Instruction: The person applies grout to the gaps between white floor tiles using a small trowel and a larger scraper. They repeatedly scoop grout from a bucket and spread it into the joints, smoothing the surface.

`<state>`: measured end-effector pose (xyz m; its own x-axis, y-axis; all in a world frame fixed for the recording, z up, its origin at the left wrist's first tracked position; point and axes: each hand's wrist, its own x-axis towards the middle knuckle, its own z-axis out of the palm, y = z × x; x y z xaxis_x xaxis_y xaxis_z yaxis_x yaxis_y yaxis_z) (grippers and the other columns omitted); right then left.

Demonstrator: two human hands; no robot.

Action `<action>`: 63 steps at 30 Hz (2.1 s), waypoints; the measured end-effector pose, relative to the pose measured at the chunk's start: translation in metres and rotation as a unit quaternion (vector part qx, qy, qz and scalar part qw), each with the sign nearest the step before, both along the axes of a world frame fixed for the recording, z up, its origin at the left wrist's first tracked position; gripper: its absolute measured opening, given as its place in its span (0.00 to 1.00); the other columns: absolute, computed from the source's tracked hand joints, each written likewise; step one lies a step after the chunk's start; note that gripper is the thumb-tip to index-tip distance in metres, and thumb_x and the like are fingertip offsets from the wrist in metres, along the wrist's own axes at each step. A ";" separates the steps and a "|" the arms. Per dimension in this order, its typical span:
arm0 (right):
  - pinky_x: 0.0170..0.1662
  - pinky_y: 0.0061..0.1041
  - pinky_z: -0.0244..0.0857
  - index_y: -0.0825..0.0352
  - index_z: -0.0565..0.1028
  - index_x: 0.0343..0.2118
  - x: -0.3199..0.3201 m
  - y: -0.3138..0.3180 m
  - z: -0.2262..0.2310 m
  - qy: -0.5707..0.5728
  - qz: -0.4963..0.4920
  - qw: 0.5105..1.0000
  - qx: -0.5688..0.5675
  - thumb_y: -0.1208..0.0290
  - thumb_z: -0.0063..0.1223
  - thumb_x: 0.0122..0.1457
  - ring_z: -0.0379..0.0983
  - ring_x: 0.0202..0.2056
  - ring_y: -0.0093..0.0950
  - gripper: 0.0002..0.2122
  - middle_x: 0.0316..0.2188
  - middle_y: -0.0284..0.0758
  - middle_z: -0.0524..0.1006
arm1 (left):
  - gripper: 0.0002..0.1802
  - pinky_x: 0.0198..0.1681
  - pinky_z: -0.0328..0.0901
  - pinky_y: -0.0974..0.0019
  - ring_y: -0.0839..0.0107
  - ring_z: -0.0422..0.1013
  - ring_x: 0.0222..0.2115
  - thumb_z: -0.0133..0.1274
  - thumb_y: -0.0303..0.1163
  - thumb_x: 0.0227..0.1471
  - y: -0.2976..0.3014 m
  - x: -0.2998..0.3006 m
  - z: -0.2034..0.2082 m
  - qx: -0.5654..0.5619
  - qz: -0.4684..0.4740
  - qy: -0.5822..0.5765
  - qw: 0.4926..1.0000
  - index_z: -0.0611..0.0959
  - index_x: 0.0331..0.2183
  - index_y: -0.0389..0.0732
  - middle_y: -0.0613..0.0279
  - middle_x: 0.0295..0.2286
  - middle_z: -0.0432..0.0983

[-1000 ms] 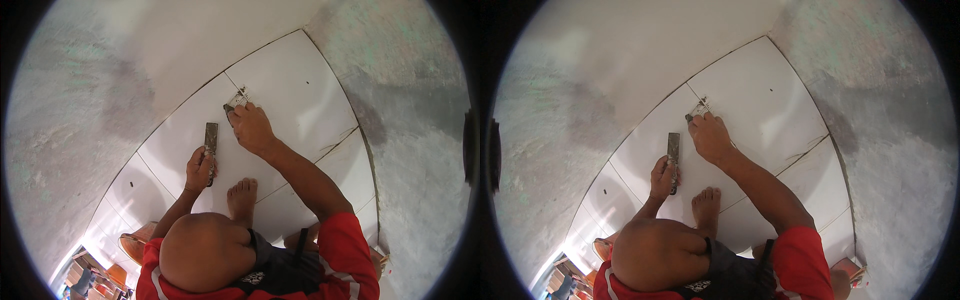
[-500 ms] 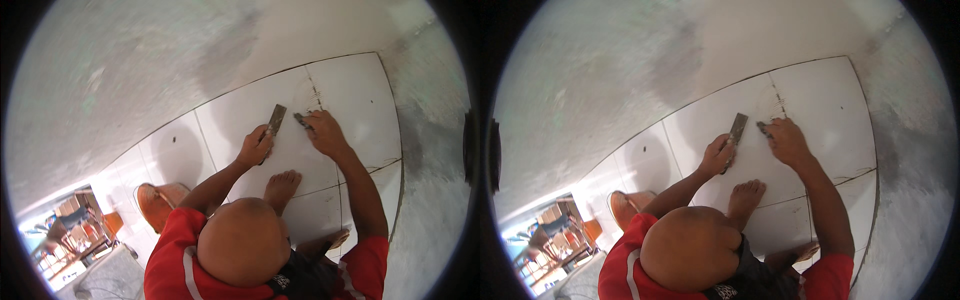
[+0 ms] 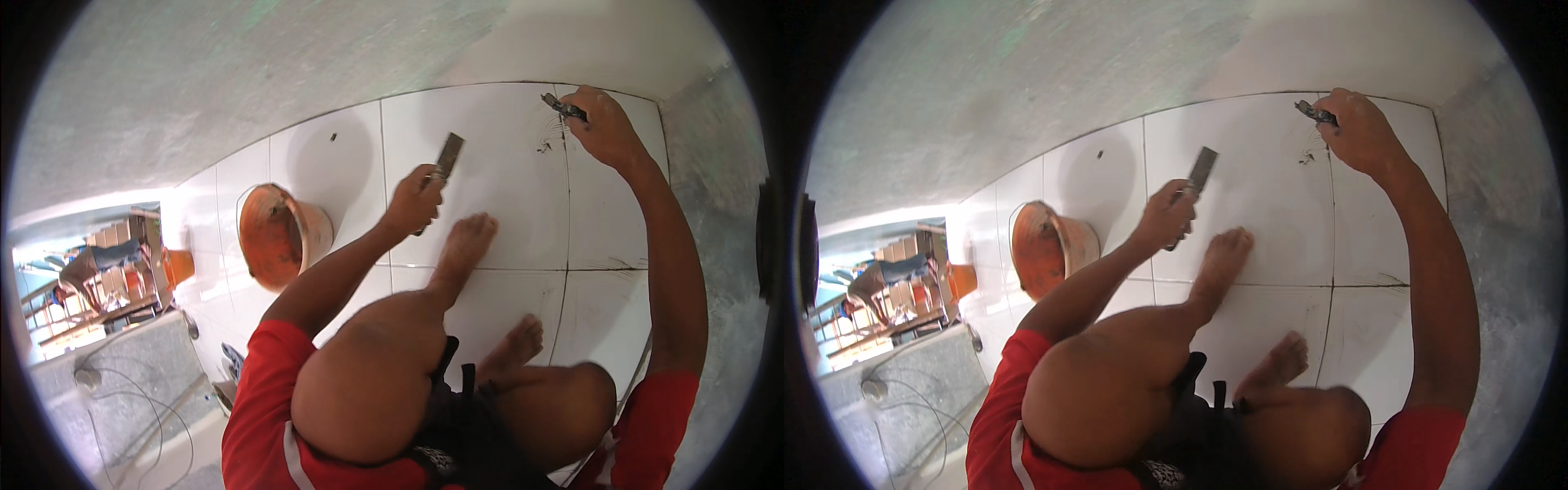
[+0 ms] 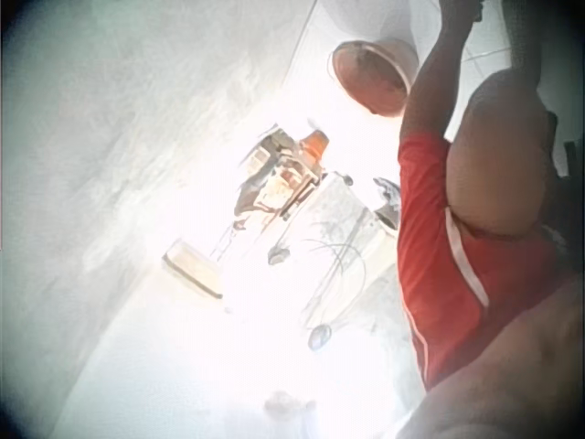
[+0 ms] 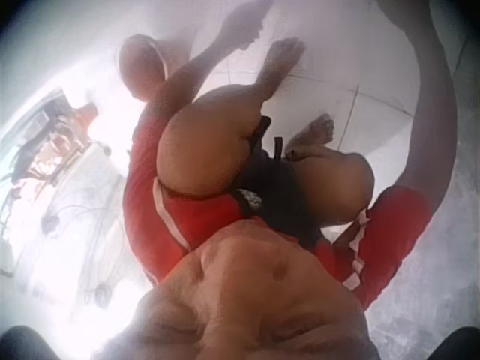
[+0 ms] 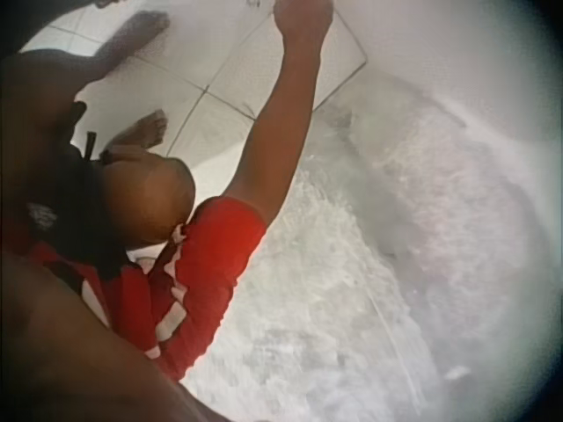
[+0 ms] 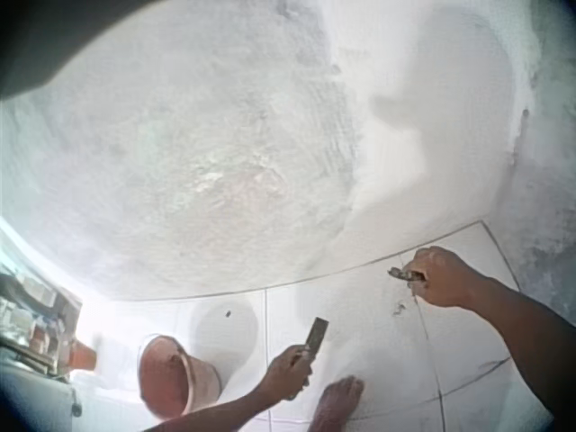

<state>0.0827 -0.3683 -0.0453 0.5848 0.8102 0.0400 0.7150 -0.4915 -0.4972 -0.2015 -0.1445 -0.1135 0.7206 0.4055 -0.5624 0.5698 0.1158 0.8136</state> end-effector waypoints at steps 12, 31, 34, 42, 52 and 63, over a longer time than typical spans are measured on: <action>0.39 0.34 0.66 0.66 0.81 0.42 -0.092 0.023 0.004 0.154 0.035 0.987 0.001 0.72 0.59 0.54 0.73 0.33 0.37 0.12 0.30 0.40 0.75 | 0.12 0.14 0.67 0.64 0.68 0.71 0.15 0.44 0.35 0.63 0.122 -0.081 -0.046 0.158 0.300 0.047 0.939 0.71 0.43 0.36 0.58 0.22 0.71; 0.37 0.22 0.65 0.71 0.80 0.44 -0.134 -0.040 -0.009 0.387 -0.112 0.915 -0.006 0.69 0.61 0.55 0.71 0.33 0.19 0.16 0.31 0.30 0.79 | 0.10 0.13 0.67 0.58 0.63 0.71 0.15 0.39 0.36 0.65 0.178 -0.032 -0.119 0.144 0.300 0.023 0.943 0.69 0.39 0.39 0.56 0.22 0.70; 0.36 0.22 0.65 0.73 0.80 0.45 -0.136 -0.029 -0.005 0.396 -0.114 0.911 0.005 0.69 0.61 0.55 0.70 0.32 0.19 0.17 0.30 0.30 0.79 | 0.12 0.13 0.67 0.61 0.66 0.70 0.15 0.39 0.36 0.65 0.155 -0.023 -0.102 0.046 0.255 -0.019 0.966 0.70 0.42 0.37 0.58 0.22 0.70; 0.39 0.25 0.68 0.73 0.76 0.49 -0.155 -0.005 0.006 0.484 -0.207 0.834 0.166 0.68 0.60 0.58 0.72 0.35 0.21 0.18 0.36 0.33 0.79 | 0.16 0.16 0.66 0.67 0.73 0.69 0.16 0.39 0.37 0.67 0.047 -0.014 -0.032 -0.255 0.134 -0.144 0.947 0.69 0.51 0.39 0.60 0.24 0.72; 0.40 0.30 0.70 0.70 0.75 0.41 -0.188 0.048 0.007 0.669 -0.262 0.624 0.309 0.70 0.55 0.63 0.73 0.33 0.25 0.09 0.34 0.35 0.77 | 0.21 0.31 0.69 0.68 0.70 0.73 0.27 0.50 0.27 0.63 -0.005 -0.023 0.014 0.124 -0.070 -0.284 0.948 0.71 0.56 0.37 0.60 0.31 0.74; 0.43 0.30 0.70 0.70 0.74 0.47 -0.169 0.069 0.049 0.608 -0.189 0.721 0.274 0.71 0.55 0.63 0.74 0.38 0.26 0.12 0.39 0.35 0.78 | 0.15 0.34 0.69 0.59 0.58 0.74 0.28 0.53 0.26 0.61 -0.008 -0.086 -0.028 0.247 -0.047 -0.316 0.915 0.76 0.50 0.37 0.53 0.30 0.75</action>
